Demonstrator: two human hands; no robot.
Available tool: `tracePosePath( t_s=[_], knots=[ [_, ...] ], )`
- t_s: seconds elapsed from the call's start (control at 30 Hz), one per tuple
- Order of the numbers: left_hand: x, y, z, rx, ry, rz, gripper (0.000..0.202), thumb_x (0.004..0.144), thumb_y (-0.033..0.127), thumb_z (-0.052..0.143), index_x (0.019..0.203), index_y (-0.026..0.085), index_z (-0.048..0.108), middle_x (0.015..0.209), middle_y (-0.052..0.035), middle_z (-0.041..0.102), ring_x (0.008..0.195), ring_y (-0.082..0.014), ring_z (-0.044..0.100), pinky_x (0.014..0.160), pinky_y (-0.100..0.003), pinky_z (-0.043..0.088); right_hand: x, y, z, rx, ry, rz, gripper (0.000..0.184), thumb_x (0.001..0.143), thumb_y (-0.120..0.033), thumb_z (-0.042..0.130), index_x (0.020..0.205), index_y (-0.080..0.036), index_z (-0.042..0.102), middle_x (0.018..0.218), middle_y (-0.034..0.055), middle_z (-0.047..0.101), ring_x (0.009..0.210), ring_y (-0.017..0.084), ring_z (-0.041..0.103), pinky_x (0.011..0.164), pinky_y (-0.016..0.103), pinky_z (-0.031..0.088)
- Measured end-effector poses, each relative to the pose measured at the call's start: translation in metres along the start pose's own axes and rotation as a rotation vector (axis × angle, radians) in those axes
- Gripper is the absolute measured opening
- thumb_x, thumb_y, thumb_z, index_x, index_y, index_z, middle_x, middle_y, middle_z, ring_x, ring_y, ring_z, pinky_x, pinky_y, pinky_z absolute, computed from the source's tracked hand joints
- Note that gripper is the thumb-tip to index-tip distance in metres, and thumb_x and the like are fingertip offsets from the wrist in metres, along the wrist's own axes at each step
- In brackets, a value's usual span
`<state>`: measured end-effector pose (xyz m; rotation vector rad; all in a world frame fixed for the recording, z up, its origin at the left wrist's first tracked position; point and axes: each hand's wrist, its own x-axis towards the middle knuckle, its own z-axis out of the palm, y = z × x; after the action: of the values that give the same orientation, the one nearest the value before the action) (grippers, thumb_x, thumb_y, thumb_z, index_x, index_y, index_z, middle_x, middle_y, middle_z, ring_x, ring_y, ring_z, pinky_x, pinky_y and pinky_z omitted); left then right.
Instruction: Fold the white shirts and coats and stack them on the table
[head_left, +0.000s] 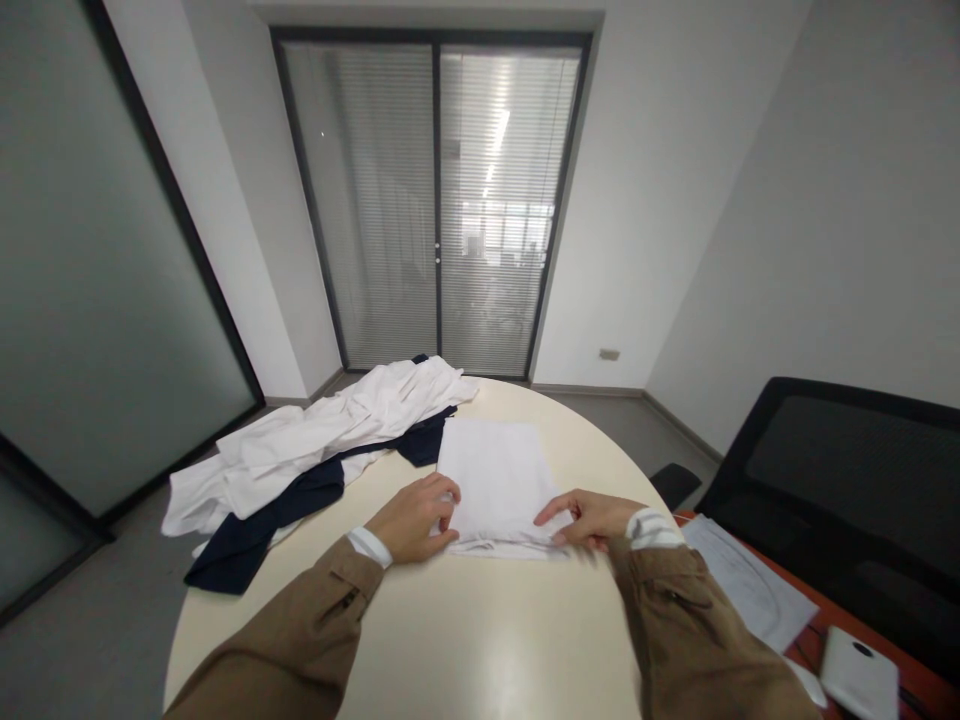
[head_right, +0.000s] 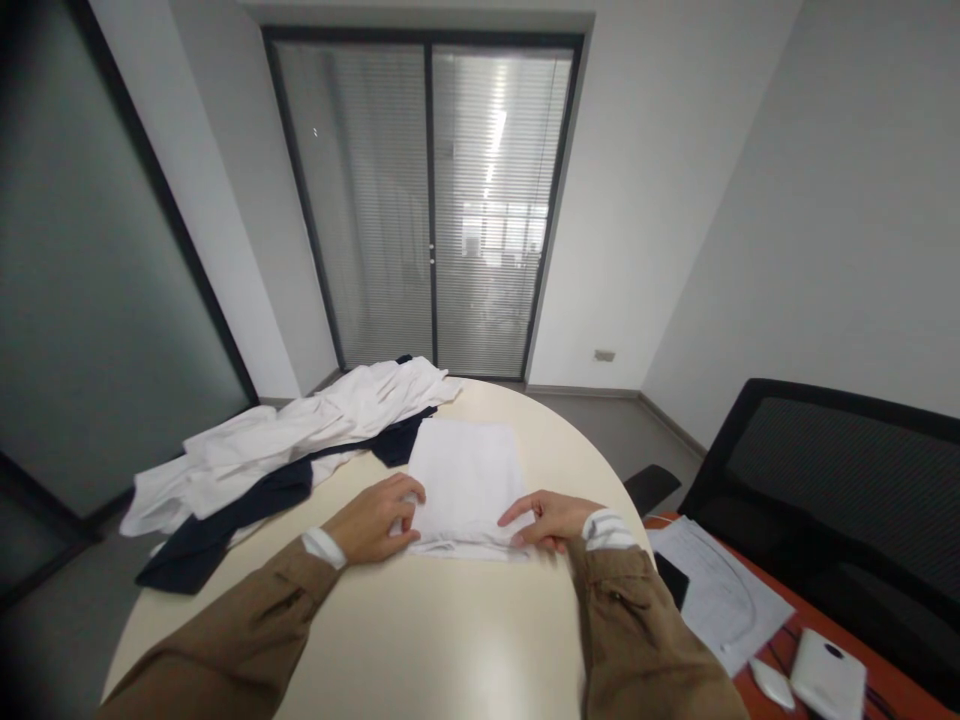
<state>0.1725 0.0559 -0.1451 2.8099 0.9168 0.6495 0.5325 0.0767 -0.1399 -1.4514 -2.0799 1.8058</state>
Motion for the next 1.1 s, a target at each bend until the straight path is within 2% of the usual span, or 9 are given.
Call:
tracePosePath(
  t_s=[0.1,0.23,0.3,0.4,0.53,0.63,0.77,0.93,1.1],
  knots=[
    [-0.001,0.000,0.004,-0.055,0.005,0.011,0.009,0.078,0.019,0.070,0.082,0.020,0.062,0.127,-0.0077,0.060,0.120,-0.0245,0.052,0.103,-0.039,0.042,-0.001,-0.003,-0.003,-0.074,0.181,-0.145,0.062,0.083,-0.067,0.058,0.112,-0.014,0.074,0.041,-0.0079,0.039,0.039,0.008,0.034,0.043,0.021,0.033],
    [-0.003,-0.001,0.007,-0.072,-0.022,0.012,0.010,0.081,0.019,0.066,0.091,0.021,0.064,0.131,-0.0087,0.058,0.122,-0.0256,0.051,0.106,-0.041,0.041,0.010,-0.017,0.001,-0.169,0.799,-0.404,0.060,0.087,-0.067,0.050,0.092,-0.014,0.077,0.066,0.0070,0.066,0.069,0.021,0.060,0.069,0.034,0.049],
    [-0.003,-0.001,0.007,-0.069,-0.030,0.012,0.008,0.082,0.020,0.065,0.090,0.021,0.065,0.131,-0.0083,0.059,0.122,-0.0258,0.052,0.106,-0.041,0.041,0.018,-0.028,0.008,-0.277,0.947,-0.484,0.054,0.090,-0.063,0.049,0.100,-0.017,0.076,0.085,0.0103,0.072,0.084,0.025,0.063,0.082,0.039,0.050],
    [-0.002,0.001,0.005,-0.062,-0.031,0.011,0.007,0.082,0.021,0.065,0.089,0.021,0.068,0.130,-0.0079,0.059,0.121,-0.0258,0.053,0.105,-0.039,0.041,0.030,-0.041,0.024,-0.495,0.839,-0.576,0.050,0.094,-0.057,0.048,0.121,-0.022,0.069,0.119,0.0121,0.069,0.117,0.028,0.058,0.105,0.044,0.041],
    [-0.001,0.003,0.003,-0.063,-0.053,-0.038,0.011,0.086,0.024,0.061,0.087,0.021,0.071,0.108,-0.0067,0.067,0.100,-0.0213,0.061,0.089,-0.031,0.046,0.042,-0.041,0.045,-0.667,0.551,-0.373,0.077,0.091,-0.068,0.044,0.155,-0.027,0.032,0.161,0.0074,0.028,0.151,0.032,0.014,0.121,0.053,0.011],
    [0.000,0.002,0.003,-0.080,-0.088,-0.151,0.027,0.094,0.032,0.052,0.081,0.021,0.073,0.081,-0.0035,0.070,0.077,-0.0177,0.063,0.073,-0.027,0.045,0.047,-0.036,0.052,-0.701,0.417,-0.162,0.088,0.087,-0.077,0.040,0.158,-0.032,0.014,0.166,0.0033,0.005,0.152,0.034,-0.006,0.120,0.059,-0.003],
    [0.009,0.003,0.005,-0.058,-0.033,-0.359,0.051,0.101,0.044,0.038,0.071,0.021,0.074,0.068,-0.0034,0.071,0.069,-0.0184,0.065,0.072,-0.029,0.044,0.047,-0.036,0.054,-0.714,0.383,-0.090,0.090,0.084,-0.081,0.039,0.157,-0.035,0.014,0.166,0.0021,-0.001,0.150,0.034,-0.013,0.117,0.061,-0.007],
    [0.028,0.007,0.020,-0.020,0.189,-0.206,0.037,0.098,0.038,0.048,0.126,0.021,0.065,0.129,-0.0110,0.065,0.120,-0.0245,0.057,0.104,-0.039,0.041,0.047,-0.038,0.054,-0.718,0.384,-0.099,0.090,0.084,-0.081,0.040,0.157,-0.036,0.014,0.166,0.0026,0.000,0.151,0.034,-0.012,0.117,0.063,-0.007],
    [0.022,0.000,0.046,0.046,-0.107,-0.246,0.059,0.097,0.053,0.045,0.152,0.033,0.036,0.163,-0.0088,0.023,0.150,-0.0377,0.012,0.115,-0.063,0.020,0.048,-0.036,0.058,-0.705,0.411,-0.084,0.093,0.083,-0.082,0.038,0.158,-0.034,0.010,0.166,0.0021,-0.004,0.151,0.034,-0.012,0.116,0.065,-0.008]
  ],
)
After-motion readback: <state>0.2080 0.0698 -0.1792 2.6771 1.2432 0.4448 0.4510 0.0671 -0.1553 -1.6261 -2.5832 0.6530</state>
